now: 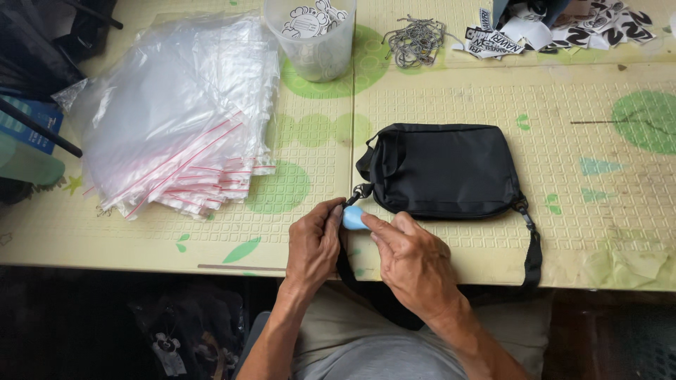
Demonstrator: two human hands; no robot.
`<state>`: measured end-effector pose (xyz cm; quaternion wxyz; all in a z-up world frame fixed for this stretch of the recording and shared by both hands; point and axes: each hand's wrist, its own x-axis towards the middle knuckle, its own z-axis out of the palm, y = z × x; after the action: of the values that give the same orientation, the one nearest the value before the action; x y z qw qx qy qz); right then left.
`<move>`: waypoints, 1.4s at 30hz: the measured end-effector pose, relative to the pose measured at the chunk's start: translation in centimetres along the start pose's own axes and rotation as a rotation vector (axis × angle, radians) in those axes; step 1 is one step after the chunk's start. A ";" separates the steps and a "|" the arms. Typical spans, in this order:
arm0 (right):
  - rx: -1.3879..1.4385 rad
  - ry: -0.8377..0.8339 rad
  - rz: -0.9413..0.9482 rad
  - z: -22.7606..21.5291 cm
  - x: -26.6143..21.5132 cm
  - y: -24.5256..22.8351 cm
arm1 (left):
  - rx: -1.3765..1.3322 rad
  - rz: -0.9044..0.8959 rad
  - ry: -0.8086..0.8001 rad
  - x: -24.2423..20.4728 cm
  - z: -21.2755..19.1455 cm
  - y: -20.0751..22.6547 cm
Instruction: The person cleans the surface of a black bag with a small brush, attaches a tag to the zipper by hand, and then places the bag into a plastic sleeve.
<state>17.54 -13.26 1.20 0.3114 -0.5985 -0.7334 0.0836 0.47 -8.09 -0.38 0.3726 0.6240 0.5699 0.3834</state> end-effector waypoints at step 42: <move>0.060 0.199 0.515 -5.7 1.2 15.1 | 0.263 -0.025 -0.160 5.2 2.9 4.4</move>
<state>33.01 -9.52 -1.36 0.3682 -0.7608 -0.5202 0.1223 5.23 -3.29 2.60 0.3367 0.6889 0.5913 0.2499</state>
